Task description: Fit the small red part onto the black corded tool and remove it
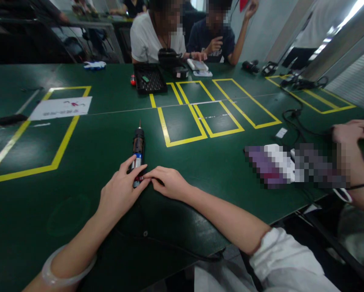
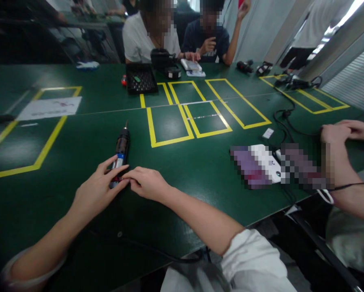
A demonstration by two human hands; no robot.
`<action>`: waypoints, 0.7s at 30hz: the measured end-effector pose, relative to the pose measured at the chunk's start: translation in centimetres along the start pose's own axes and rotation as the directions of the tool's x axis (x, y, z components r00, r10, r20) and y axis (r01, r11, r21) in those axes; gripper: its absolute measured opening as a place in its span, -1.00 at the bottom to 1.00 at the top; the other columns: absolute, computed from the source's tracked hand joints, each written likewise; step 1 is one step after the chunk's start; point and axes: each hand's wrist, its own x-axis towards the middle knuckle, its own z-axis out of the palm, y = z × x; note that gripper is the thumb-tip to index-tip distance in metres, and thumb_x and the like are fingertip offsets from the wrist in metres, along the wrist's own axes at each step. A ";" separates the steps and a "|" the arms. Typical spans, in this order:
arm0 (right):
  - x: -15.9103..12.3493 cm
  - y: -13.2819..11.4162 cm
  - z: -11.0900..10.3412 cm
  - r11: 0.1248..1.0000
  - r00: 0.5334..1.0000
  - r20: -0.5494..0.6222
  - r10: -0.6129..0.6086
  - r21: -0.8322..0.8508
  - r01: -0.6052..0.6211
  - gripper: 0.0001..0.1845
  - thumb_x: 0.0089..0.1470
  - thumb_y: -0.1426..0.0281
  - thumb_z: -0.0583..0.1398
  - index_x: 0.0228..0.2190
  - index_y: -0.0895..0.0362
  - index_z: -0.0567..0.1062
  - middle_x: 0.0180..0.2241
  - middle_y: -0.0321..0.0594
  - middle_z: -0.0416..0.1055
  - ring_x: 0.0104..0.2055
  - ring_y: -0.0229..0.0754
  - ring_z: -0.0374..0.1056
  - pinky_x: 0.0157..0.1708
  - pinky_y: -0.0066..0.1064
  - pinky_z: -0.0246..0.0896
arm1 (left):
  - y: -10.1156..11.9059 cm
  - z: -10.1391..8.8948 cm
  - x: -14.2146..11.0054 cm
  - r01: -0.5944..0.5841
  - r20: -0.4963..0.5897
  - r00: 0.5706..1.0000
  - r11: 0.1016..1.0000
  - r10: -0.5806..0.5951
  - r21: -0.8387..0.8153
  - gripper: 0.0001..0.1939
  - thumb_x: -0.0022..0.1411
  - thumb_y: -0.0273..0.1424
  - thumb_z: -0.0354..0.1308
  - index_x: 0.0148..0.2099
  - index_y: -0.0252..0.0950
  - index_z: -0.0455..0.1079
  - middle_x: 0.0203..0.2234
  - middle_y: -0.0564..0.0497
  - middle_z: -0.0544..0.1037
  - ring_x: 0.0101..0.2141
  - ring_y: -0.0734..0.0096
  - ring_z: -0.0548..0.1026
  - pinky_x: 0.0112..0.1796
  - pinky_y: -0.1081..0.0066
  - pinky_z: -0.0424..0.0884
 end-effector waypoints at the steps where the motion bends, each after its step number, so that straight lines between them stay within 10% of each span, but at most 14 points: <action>1: 0.0 0.0 0.0 1.000 1.000 -0.003 0.001 0.015 -0.001 -0.67 0.19 0.55 0.07 -0.06 0.16 0.50 -0.13 -0.15 0.47 -0.10 -0.22 0.40 -0.04 -0.41 0.29 | 0.2 -0.3 0.2 0.009 0.011 1.000 1.000 -0.010 0.030 -0.47 0.35 -0.05 -0.11 0.22 -0.12 0.39 0.37 -0.05 0.09 0.01 -0.03 0.47 -0.19 0.12 0.51; 11: 0.1 1.3 -0.6 0.976 0.992 -0.043 0.121 0.187 -0.111 -0.71 0.14 0.56 0.10 -0.11 0.17 0.47 -0.16 -0.20 0.45 -0.27 -0.32 0.37 -0.19 -0.47 0.29 | -1.1 -1.0 1.1 0.048 0.035 0.998 0.994 -0.051 0.093 -0.45 0.28 0.01 -0.05 0.18 -0.08 0.42 0.36 -0.07 0.10 0.00 -0.21 0.46 -0.26 0.01 0.48; 21: 0.2 1.2 -1.0 0.970 0.989 -0.013 0.149 0.195 -0.143 -0.82 0.20 0.50 0.14 -0.20 0.15 0.52 -0.23 -0.24 0.44 -0.28 -0.33 0.36 -0.22 -0.47 0.24 | -10.4 -2.2 3.4 0.251 0.069 0.965 0.966 -0.254 0.057 -0.30 0.23 0.17 -0.10 0.24 -0.11 0.34 0.37 -0.12 0.03 0.16 -0.39 0.29 -0.09 -0.34 0.36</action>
